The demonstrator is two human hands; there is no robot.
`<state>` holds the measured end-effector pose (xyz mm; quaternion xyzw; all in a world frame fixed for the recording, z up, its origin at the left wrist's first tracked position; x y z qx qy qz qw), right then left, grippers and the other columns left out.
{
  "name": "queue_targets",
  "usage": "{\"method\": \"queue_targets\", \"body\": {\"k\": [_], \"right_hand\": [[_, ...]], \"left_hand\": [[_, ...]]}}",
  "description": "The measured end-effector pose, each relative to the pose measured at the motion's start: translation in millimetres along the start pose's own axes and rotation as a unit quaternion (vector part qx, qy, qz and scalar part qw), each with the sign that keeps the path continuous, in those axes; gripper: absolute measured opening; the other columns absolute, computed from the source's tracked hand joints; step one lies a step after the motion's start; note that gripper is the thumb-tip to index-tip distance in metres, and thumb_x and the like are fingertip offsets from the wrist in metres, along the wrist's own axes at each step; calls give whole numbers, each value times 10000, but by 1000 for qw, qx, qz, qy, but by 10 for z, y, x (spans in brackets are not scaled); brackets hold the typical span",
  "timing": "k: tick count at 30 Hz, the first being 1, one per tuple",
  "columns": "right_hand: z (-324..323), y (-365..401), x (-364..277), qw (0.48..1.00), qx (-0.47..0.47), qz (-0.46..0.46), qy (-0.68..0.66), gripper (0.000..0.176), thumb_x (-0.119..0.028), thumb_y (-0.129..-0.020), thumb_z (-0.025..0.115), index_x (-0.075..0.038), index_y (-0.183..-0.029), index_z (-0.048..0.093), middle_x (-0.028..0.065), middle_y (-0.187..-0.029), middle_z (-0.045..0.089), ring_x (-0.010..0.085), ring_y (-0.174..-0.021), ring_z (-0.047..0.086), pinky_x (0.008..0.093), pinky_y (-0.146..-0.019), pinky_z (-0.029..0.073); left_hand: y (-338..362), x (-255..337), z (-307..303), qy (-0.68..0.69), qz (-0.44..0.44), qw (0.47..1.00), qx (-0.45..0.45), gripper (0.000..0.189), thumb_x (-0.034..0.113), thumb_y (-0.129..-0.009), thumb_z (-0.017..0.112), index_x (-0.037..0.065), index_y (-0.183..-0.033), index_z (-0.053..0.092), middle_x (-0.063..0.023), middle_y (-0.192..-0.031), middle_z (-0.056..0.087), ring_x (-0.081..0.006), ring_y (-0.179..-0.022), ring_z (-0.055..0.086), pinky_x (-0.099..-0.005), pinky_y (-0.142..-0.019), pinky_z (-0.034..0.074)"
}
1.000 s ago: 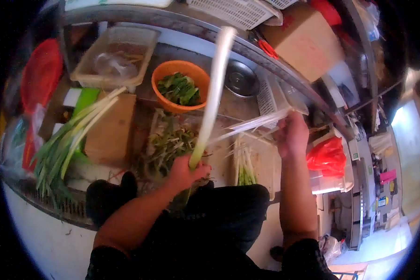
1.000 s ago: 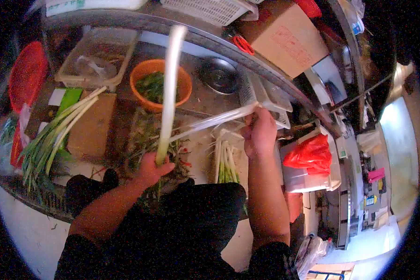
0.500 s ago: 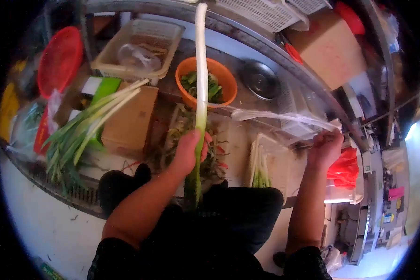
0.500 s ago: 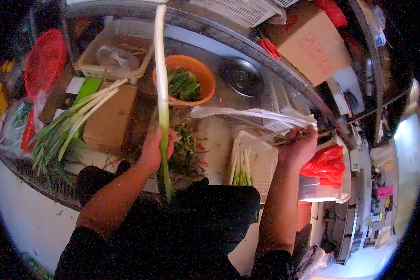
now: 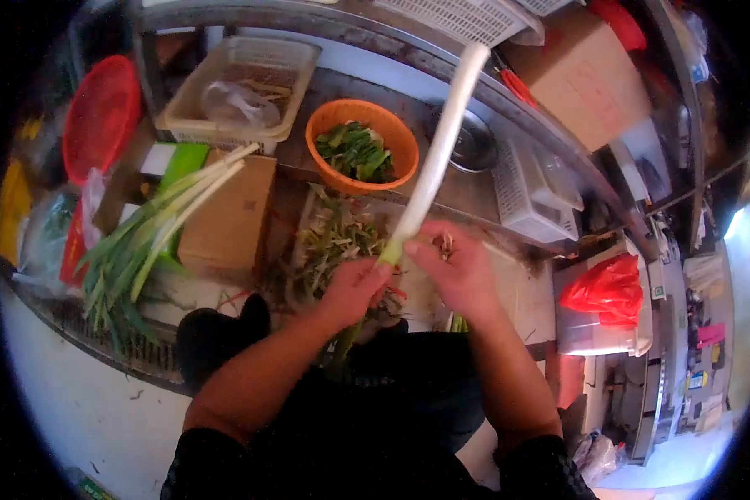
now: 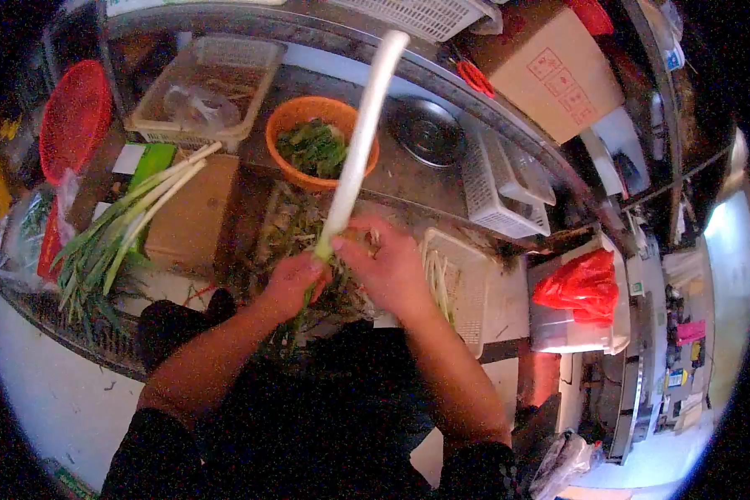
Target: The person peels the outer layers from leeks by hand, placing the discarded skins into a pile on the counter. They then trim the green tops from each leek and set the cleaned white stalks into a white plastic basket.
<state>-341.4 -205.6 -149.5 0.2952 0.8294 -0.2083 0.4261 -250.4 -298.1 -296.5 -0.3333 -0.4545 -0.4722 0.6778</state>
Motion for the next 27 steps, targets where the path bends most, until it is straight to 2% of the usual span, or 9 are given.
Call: {"method": "queue_targets", "body": {"k": [2,4,5,7,11,16,18,22,27], "right_hand": [[29,-16,1,997,-17,7,79,203,-191,-873,681,-76,-1030,623,-9,-719,606,84,-712,574,240,-589,441],[-171,32,-105,975,117,-144,118,93,-133,-890,648,-50,-929,637,-6,-744,617,76,-697,559,226,-613,432],[-249,58,-133,976,115,-144,119,93,-133,-890,648,-50,-929,637,-6,-744,617,76,-697,559,226,-613,432],[-515,143,-166,982,180,-54,-7,61,-101,-895,628,-43,-913,627,-6,-770,616,67,-699,546,209,-632,427],[-725,219,-227,966,221,-92,-94,35,-73,-885,626,-52,-914,626,-22,-774,593,53,-713,519,193,-633,413],[-210,97,-220,988,96,-87,87,188,-170,-823,725,-39,-906,619,-6,-784,587,84,-748,519,254,-644,457],[-47,58,-14,996,69,-39,49,192,-179,-823,728,-39,-896,618,-3,-765,581,78,-725,516,249,-631,453],[42,65,80,997,23,67,-2,196,-192,-833,720,-34,-857,606,2,-707,562,63,-653,501,239,-588,438],[-13,102,105,995,15,69,-73,176,-163,-840,699,-26,-816,590,-16,-700,562,57,-637,499,229,-566,426]], "left_hand": [[1,20,-22,-7,10,1000,3,312,312,-971,476,24,-902,575,-31,-682,515,-127,-551,492,-292,-499,421],[2,49,-29,-11,20,1000,6,269,278,-967,498,21,-925,568,-24,-683,514,-120,-544,488,-289,-490,420],[-5,63,-40,-13,13,1000,23,226,241,-958,525,18,-946,560,-18,-682,514,-110,-536,484,-278,-477,416],[-32,91,-52,-16,7,999,36,191,205,-948,551,15,-967,553,-12,-681,514,-100,-529,480,-267,-464,411],[-45,63,-122,3,-24,998,63,174,168,-916,607,9,-982,581,5,-656,522,-70,-505,466,-239,-447,389],[6,139,2,-27,-16,996,77,203,192,-904,629,9,-990,618,-5,-669,591,-64,-544,544,-225,-486,418],[32,235,67,-128,87,985,69,225,204,-889,647,8,-995,620,-33,-736,650,-92,-633,628,-249,-553,478],[85,280,58,-189,41,980,55,257,216,-867,669,3,-1000,616,-57,-787,678,-115,-704,666,-267,-609,507],[64,214,53,-149,88,984,39,258,202,-862,671,5,-1018,611,-51,-734,658,-92,-621,609,-260,-557,477]]}}
Point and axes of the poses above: each hand's wrist, its own y-axis away from the middle knuckle, its own z-axis out of the palm, x = y × z, the point moved 4 cm from there along -y, towards the middle knuckle
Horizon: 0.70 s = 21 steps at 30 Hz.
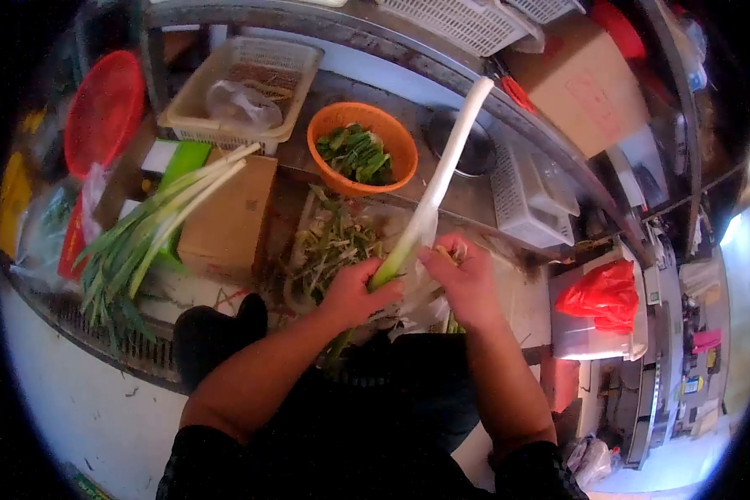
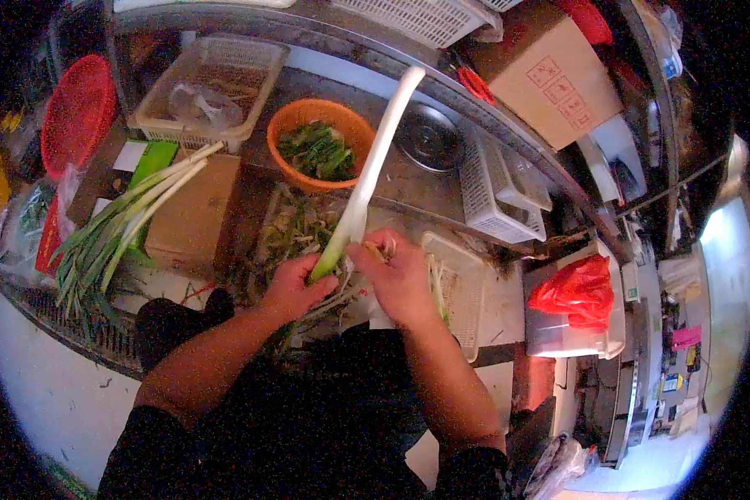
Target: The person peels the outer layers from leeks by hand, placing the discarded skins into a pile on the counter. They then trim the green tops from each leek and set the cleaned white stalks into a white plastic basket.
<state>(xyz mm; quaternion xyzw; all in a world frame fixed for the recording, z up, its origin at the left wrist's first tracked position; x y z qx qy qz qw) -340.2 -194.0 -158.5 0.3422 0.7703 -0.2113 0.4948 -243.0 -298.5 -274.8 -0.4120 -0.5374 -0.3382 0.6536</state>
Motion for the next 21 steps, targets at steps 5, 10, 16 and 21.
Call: {"method": "queue_targets", "body": {"k": [5,10,16,21], "right_hand": [[-129,198,-189,984,-73,43,-156,90,-74,-802,679,-39,-809,596,-22,-708,576,65,-648,527,212,-584,417],[-325,316,-368,970,-55,-77,-224,116,-28,-748,673,-54,-804,574,-24,-759,574,74,-659,521,222,-583,397],[-379,-143,90,981,59,-1,-185,47,-75,-840,601,-86,-845,555,-41,-714,500,56,-643,462,208,-571,355],[-1,-559,453,985,58,52,-154,74,-123,-859,633,-81,-859,571,-33,-726,527,82,-653,484,232,-584,376]], "left_hand": [[-23,-160,12,139,-138,980,-17,234,239,-935,565,12,-979,601,-23,-621,556,-73,-504,494,-245,-470,405],[-90,-265,-38,158,-125,979,9,313,287,-994,436,27,-858,543,-38,-599,514,-120,-464,459,-283,-437,404],[-178,8,-342,150,-84,985,14,311,315,-974,476,37,-864,562,-42,-576,509,-124,-455,457,-285,-427,395],[-256,257,-720,257,-40,965,10,455,470,-968,393,61,-879,571,-58,-545,497,-148,-410,438,-281,-400,365]]}}
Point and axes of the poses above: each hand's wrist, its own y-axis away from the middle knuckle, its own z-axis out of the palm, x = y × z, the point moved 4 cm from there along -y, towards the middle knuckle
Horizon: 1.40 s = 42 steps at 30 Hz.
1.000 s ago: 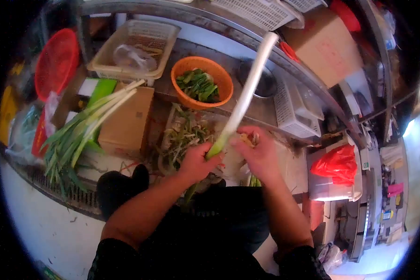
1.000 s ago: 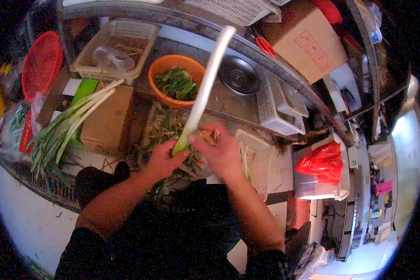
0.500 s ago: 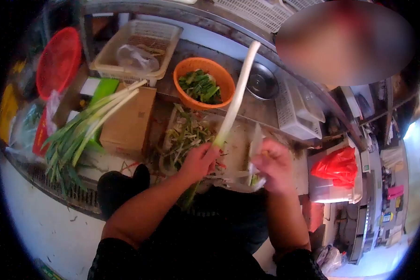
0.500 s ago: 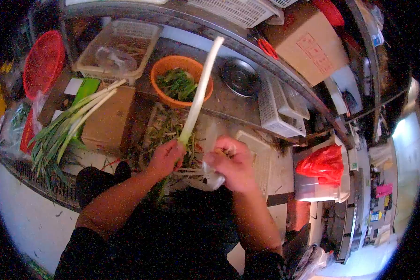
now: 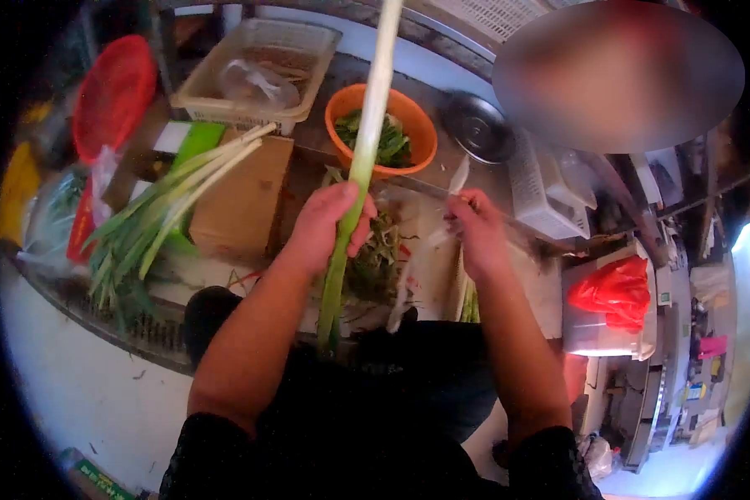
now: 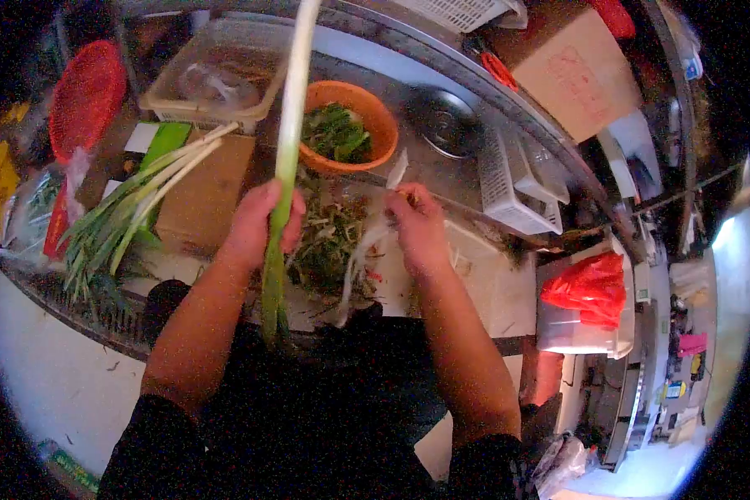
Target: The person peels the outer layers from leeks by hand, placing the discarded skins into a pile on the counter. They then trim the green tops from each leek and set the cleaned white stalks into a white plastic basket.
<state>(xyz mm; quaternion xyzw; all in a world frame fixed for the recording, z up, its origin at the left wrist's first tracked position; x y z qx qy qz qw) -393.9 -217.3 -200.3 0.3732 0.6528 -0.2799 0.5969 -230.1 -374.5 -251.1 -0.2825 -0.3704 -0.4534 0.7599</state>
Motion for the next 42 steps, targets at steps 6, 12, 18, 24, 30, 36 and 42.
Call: {"method": "queue_targets", "body": {"k": [6,12,18,24,30,36,42], "right_hand": [[202,-313,478,982,-47,-66,170,183,-165,-856,643,-22,-966,616,47,-829,622,161,-742,566,298,-709,455],[156,-379,620,926,-10,-124,357,184,-218,-834,659,-47,-900,659,150,-908,645,231,-884,648,363,-775,490],[357,-21,86,908,-70,76,405,380,-208,-813,696,-38,-1143,613,165,-1033,634,241,-931,632,317,-810,486],[458,306,363,886,-10,-214,410,438,-183,-853,660,-36,-1244,531,154,-1134,591,254,-1025,599,351,-831,484],[562,661,614,960,-129,6,250,485,-244,-883,640,-14,-1278,480,189,-1163,594,343,-1046,597,391,-943,444],[787,849,572,952,-196,-87,220,376,-220,-938,569,-17,-1244,492,174,-1096,626,262,-997,619,351,-861,478],[806,621,400,959,-182,-115,183,301,-191,-926,578,-36,-1179,530,171,-995,650,302,-893,651,387,-778,499]], "left_hand": [[40,17,-36,182,-52,981,-52,557,559,-943,359,45,-855,557,-70,-497,447,-185,-381,415,-324,-377,361],[26,-50,-32,247,-36,954,-169,574,561,-934,366,27,-868,566,-95,-502,451,-196,-386,410,-309,-391,362],[8,-46,-10,252,-12,947,-201,575,560,-931,371,26,-858,569,-94,-498,449,-194,-400,419,-309,-390,359],[22,12,47,209,-4,968,-142,567,557,-924,384,35,-806,572,-91,-517,472,-195,-420,437,-304,-421,366],[-78,-31,-59,117,6,990,74,455,468,-942,428,47,-871,584,-62,-580,513,-169,-491,485,-288,-473,400],[-129,-100,-92,116,59,976,173,182,236,-923,581,59,-959,560,-61,-740,578,-154,-613,547,-298,-580,469],[-51,-20,106,165,-9,981,99,152,139,-903,609,85,-999,504,-52,-796,570,-148,-657,555,-310,-626,496]]}}
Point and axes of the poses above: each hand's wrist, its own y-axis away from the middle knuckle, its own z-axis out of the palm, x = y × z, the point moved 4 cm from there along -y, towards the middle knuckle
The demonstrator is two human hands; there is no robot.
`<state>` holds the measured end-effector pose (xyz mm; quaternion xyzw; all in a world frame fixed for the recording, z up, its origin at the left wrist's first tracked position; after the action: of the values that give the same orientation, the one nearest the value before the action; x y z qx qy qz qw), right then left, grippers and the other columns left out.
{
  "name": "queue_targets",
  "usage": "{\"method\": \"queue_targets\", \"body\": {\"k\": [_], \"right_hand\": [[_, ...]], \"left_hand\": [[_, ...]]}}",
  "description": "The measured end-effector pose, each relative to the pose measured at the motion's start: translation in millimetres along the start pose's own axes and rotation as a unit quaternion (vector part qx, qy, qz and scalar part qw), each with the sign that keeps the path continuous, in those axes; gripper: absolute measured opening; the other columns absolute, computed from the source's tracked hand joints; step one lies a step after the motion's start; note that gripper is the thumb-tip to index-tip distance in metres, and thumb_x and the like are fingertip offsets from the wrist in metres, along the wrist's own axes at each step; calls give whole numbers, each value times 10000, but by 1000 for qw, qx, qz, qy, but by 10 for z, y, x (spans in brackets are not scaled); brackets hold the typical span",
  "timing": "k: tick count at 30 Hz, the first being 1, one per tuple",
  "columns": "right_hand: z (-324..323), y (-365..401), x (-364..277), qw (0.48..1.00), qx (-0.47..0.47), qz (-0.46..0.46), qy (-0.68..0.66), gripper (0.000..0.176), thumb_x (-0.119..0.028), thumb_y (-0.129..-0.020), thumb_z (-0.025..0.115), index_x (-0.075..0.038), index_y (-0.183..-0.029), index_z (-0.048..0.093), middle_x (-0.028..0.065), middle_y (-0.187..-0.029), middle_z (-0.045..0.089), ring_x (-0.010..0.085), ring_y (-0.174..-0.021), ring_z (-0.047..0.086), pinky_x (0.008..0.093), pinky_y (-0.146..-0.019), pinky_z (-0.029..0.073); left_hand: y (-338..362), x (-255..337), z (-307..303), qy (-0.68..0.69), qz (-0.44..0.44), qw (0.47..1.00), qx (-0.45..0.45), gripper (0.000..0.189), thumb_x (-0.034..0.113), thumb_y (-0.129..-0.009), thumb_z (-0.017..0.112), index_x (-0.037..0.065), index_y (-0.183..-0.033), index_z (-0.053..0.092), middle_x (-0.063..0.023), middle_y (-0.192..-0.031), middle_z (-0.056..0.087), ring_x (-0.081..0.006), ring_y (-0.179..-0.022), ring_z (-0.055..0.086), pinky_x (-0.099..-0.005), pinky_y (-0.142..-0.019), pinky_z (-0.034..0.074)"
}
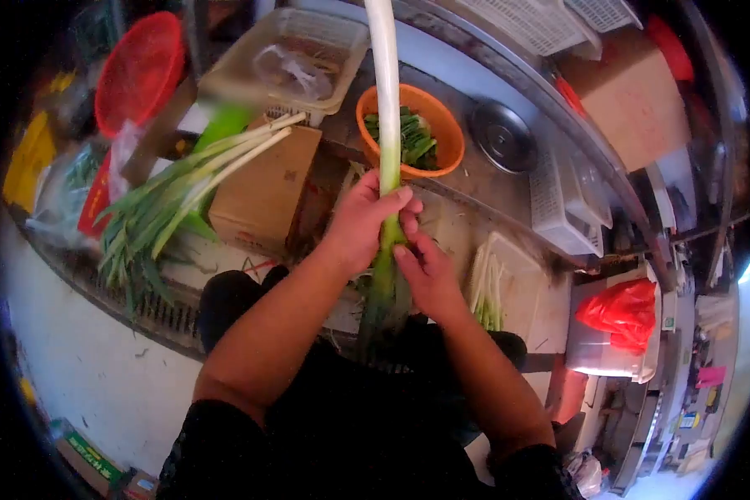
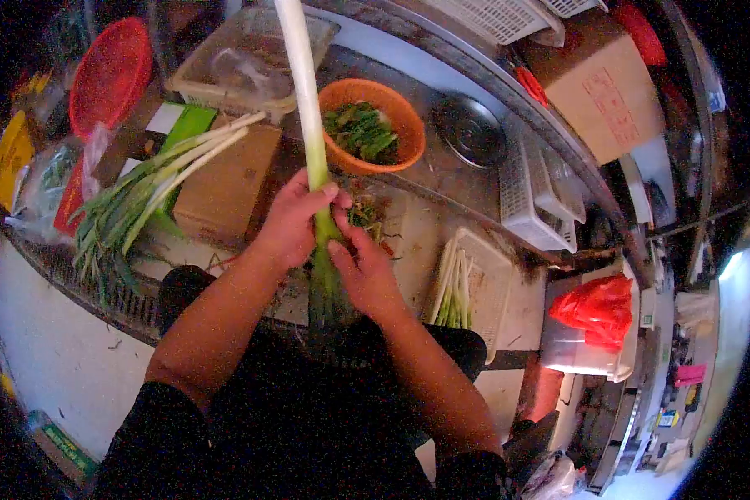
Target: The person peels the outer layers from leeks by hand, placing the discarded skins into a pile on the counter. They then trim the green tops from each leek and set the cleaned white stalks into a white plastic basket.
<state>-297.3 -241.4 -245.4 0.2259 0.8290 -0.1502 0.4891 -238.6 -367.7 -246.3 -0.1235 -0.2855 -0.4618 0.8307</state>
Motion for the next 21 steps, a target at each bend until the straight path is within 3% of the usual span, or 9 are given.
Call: {"method": "queue_targets", "body": {"k": [1,3,8,11,13,16,18,19,21], "right_hand": [[17,-22,-6,1000,-2,1,0,301,-191,-926,578,-36,-1179,530,171,-995,650,302,-893,651,387,-778,499],[12,-57,-87,988,30,-93,120,251,-211,-926,574,-53,-1118,542,189,-943,641,377,-844,637,424,-732,501],[-2,-142,-188,977,-22,-72,197,206,-247,-929,559,-64,-1018,530,205,-896,623,425,-817,606,471,-695,494],[-4,-146,-291,968,-57,-80,230,184,-219,-918,573,-58,-995,532,206,-886,625,432,-815,599,469,-685,492],[-34,-164,-335,964,-78,-82,239,173,-184,-905,592,-50,-1004,542,206,-895,632,435,-828,597,456,-686,493],[-67,-164,-413,925,-160,-122,322,162,-180,-887,607,-57,-981,562,192,-884,636,421,-794,607,456,-674,500],[-37,-101,-375,825,-312,-80,464,163,-169,-865,619,-70,-992,594,176,-868,642,399,-775,613,442,-676,508],[-99,-103,-303,825,-312,-80,464,163,-169,-865,619,-70,-992,594,176,-868,642,399,-775,613,442,-676,508],[-264,-119,-296,822,-200,-241,475,187,-132,-845,627,-75,-1023,620,152,-880,647,353,-803,621,413,-705,508]], "left_hand": [[19,-10,20,12,-4,1000,-24,124,138,-908,602,92,-968,503,-36,-778,556,-129,-641,542,-287,-609,478],[-8,-27,-21,17,7,999,-35,140,154,-911,594,96,-994,497,-32,-751,532,-142,-624,518,-293,-580,455],[-19,33,-49,84,-8,995,-50,129,203,-927,576,116,-978,494,9,-673,449,-114,-547,417,-273,-507,361],[6,63,-48,67,-47,996,-36,139,230,-931,582,130,-913,488,39,-634,406,-80,-520,373,-245,-482,323],[0,84,-54,-26,-44,998,-34,185,259,-931,593,133,-867,472,55,-610,394,-62,-491,354,-232,-451,306],[17,147,-39,-105,-57,991,-62,233,270,-925,605,107,-829,468,36,-579,405,-73,-479,371,-248,-459,338],[31,247,-27,-132,-45,989,-54,231,268,-926,605,103,-834,472,36,-572,404,-71,-475,374,-245,-455,340],[27,291,-29,-158,-32,986,-46,228,265,-927,605,99,-838,475,36,-565,403,-70,-471,377,-242,-451,343],[-5,353,-55,-141,-14,989,-32,219,260,-926,605,98,-848,480,36,-569,408,-72,-472,380,-244,-450,346]]}}
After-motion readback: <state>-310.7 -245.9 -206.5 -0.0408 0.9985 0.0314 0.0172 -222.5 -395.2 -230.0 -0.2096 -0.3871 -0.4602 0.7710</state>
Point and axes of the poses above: each hand's wrist, its own y-axis away from the middle knuckle, its own z-axis out of the palm, x = y × z, the point moved 4 cm from there along -y, towards the middle knuckle
